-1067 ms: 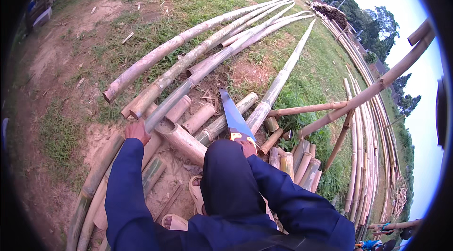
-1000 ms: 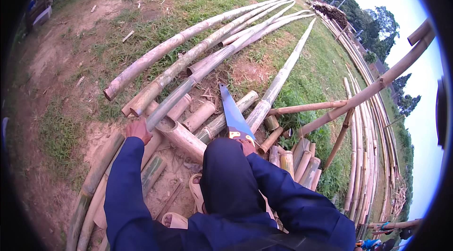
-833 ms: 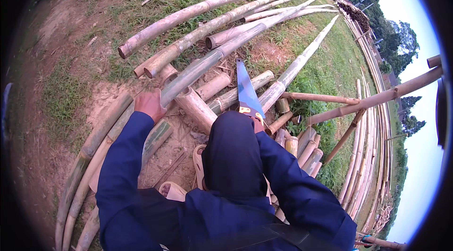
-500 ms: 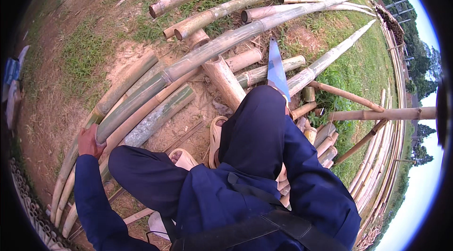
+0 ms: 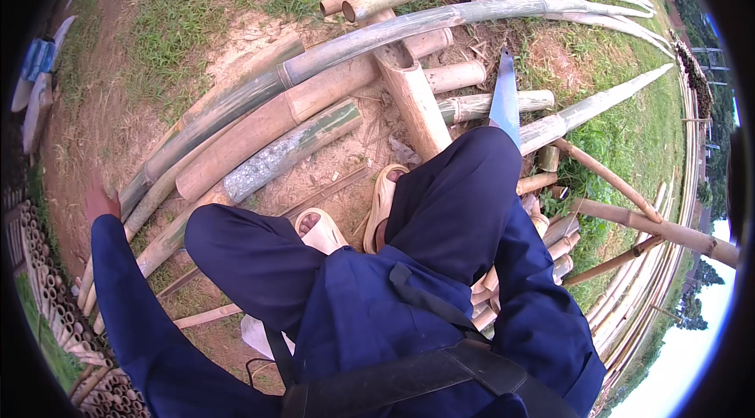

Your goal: The person uses a hand saw to cut bamboo poles into shorter sections. They repeatedly position a pole, saw through it, and then move the cut piece aside to continue with the next cut.

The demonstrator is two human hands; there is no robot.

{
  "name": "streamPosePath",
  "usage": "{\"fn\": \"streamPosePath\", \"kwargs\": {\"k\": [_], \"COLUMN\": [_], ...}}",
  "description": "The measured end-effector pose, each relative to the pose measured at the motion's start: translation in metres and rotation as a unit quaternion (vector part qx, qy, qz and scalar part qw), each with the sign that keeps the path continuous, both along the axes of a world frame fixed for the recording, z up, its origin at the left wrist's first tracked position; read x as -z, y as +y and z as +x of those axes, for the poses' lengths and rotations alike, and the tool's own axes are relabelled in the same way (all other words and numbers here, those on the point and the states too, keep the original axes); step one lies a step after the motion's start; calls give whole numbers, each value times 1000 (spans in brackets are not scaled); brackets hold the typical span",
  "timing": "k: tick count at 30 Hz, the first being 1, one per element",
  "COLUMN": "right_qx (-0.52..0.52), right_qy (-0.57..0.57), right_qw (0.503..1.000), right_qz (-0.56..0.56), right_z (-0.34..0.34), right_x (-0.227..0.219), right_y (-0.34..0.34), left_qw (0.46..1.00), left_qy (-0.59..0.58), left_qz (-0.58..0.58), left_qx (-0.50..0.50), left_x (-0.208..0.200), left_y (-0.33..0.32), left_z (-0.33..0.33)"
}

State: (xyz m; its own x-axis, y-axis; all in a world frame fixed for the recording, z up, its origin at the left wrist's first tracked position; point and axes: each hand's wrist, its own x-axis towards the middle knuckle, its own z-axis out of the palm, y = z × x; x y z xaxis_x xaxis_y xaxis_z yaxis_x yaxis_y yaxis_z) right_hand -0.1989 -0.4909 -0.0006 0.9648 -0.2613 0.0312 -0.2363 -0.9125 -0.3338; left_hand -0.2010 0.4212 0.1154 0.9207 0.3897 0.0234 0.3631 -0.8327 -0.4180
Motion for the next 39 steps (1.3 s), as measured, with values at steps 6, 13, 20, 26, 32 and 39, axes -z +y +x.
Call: {"fn": "streamPosePath", "kwargs": {"k": [6,13,20,26,32,39], "right_qx": [5,-21,-65,-81,-102,-120], "right_qy": [-12,-28,-39,-34,-35,-40], "right_qw": [1000,999,997,996,994,992], "right_qz": [-1,-1,11,1,-1,3], "right_z": [5,25,37,49,66,83], "right_x": [-5,-7,-10,-11,-2,1], "right_y": [-1,9,8,-1,-7,-4], "left_qw": [918,909,891,846,879,964], "left_qy": [19,81,14,38,106,73], "left_qz": [-261,-290,-300,-363,-322,-126], "left_qx": [298,287,342,388,334,225], "left_x": [-6,36,89,51,14,14], "left_y": [-315,-512,-534,-510,-386,-113], "left_z": [159,209,227,198,135,-25]}}
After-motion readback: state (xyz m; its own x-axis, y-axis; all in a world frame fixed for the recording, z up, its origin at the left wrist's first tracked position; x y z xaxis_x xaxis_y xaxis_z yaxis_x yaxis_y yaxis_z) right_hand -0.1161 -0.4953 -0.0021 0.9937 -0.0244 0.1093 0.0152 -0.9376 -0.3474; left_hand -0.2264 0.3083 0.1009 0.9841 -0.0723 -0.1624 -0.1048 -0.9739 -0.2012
